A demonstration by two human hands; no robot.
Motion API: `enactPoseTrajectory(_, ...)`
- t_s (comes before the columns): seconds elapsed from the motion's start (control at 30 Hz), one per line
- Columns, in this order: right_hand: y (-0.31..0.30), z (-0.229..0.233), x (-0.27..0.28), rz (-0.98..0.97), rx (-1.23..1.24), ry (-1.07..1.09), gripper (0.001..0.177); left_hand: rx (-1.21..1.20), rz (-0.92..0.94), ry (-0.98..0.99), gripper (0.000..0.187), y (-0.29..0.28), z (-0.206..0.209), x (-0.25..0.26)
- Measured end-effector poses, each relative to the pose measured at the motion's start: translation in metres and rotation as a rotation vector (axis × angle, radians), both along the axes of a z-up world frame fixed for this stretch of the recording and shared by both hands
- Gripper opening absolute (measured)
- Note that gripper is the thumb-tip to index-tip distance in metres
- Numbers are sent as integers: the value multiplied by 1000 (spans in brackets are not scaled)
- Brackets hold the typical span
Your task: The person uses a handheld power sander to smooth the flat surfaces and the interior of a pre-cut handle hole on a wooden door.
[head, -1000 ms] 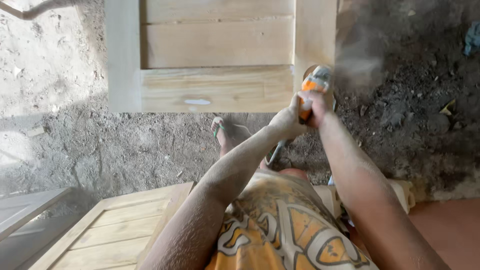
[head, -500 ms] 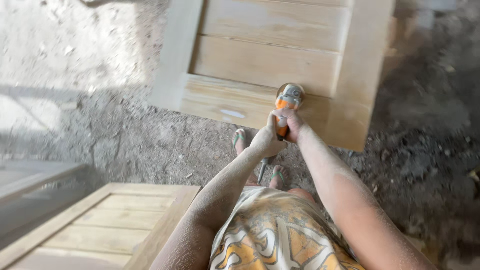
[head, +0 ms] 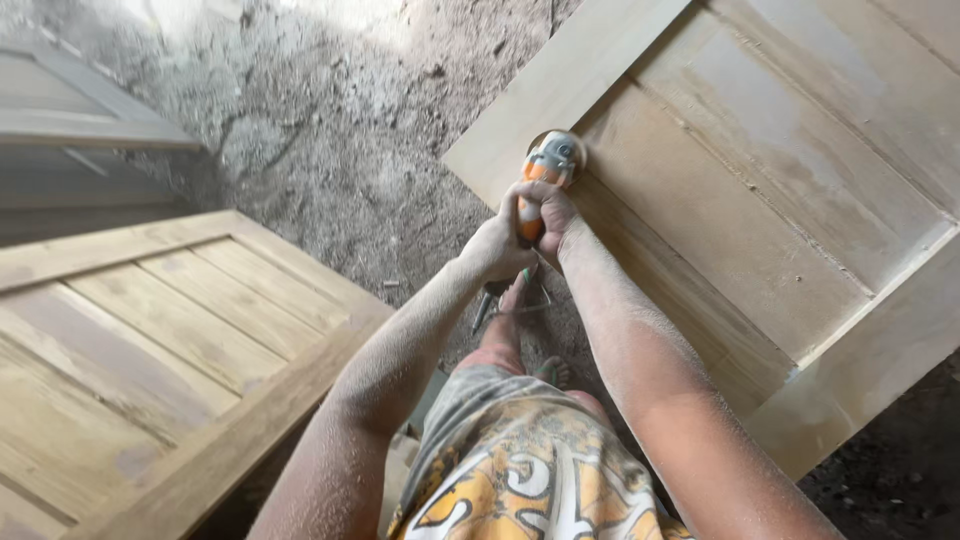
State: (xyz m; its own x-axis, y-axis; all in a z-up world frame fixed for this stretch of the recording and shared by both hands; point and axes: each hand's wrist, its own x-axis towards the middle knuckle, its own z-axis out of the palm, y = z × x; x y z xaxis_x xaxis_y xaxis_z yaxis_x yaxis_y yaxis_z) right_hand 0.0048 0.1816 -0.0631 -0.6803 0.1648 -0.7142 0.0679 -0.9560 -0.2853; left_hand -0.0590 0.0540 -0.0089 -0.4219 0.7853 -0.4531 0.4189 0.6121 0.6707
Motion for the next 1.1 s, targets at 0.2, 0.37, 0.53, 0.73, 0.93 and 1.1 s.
enactPoseTrajectory(0.2,1,2,79,-58,57,102,34,-35,-185,-6,119,10,1,56)
enactPoseTrajectory(0.37,-5,0,194,-198,74,80,29,-64,-381,-9,122,18,4,149)
enactPoseTrajectory(0.53,-17,3,294,-343,86,40,28,-42,-519,-37,124,25,-5,235)
enactPoseTrajectory(0.73,-26,-11,400,-533,127,-61,31,-25,-683,-81,119,40,-6,324)
enactPoseTrajectory(0.93,-31,7,465,-575,110,-234,47,-64,-800,-115,117,52,17,384)
enactPoseTrajectory(1.1,-41,7,463,-612,150,-163,49,-18,-832,-106,121,48,30,374)
